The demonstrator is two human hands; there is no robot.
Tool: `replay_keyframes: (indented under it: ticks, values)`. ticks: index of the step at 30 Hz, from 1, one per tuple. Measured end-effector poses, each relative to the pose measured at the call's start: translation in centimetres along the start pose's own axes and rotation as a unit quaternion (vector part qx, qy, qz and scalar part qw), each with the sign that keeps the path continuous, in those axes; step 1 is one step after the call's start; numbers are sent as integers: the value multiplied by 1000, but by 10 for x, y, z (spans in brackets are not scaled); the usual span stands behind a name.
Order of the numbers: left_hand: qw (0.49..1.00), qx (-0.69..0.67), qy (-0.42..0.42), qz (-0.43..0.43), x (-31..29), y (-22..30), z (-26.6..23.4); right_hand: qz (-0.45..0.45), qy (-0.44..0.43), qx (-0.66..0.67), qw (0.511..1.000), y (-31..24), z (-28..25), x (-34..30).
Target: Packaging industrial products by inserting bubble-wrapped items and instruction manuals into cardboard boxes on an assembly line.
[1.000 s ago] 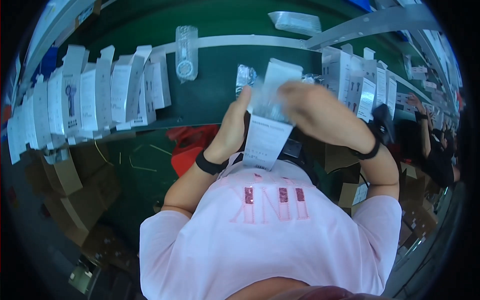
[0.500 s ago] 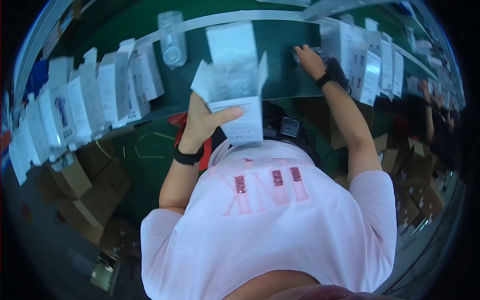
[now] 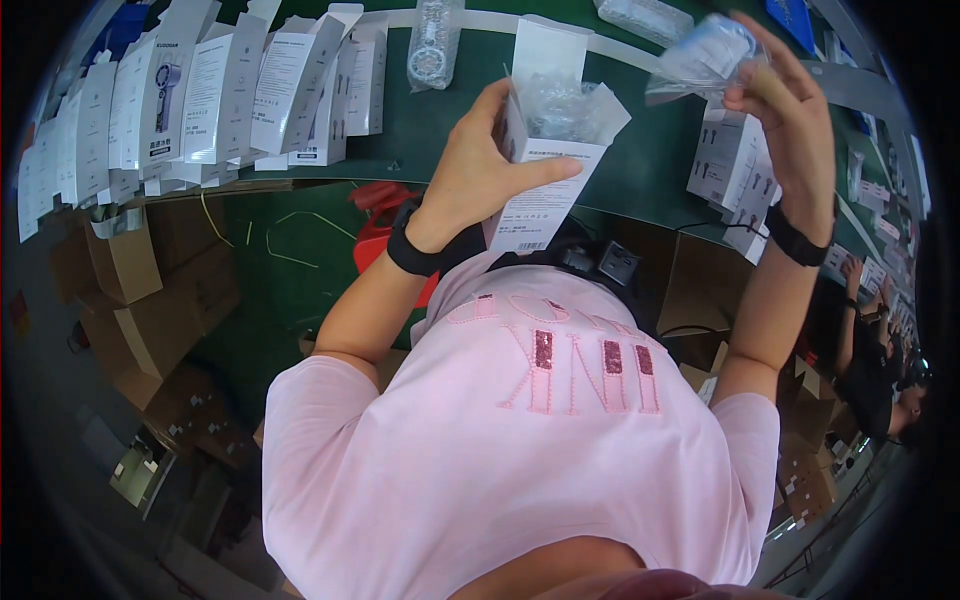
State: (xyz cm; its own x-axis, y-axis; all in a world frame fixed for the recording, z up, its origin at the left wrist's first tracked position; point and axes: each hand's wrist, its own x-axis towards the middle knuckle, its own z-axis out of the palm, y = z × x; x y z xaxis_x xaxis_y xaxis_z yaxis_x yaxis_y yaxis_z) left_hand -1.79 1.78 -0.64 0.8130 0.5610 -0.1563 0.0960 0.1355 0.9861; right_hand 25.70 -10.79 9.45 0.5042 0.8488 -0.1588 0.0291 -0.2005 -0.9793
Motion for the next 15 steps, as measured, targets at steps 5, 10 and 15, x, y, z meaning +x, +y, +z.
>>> replay_keyframes:
  ticks: [5, 10, 15]
  values:
    - [1000, 6, 6, 6, -1, 5, 13, 127, -77, -38, 988, -69, 93, -3]
    - [999, -23, 23, 27, -9, 7, 17, -5, -160, -197, 967, -28, 96, 13]
    - [997, -2, 35, 73, -19, 0, 31, -1, -456, -420, 784, -46, 116, 13]
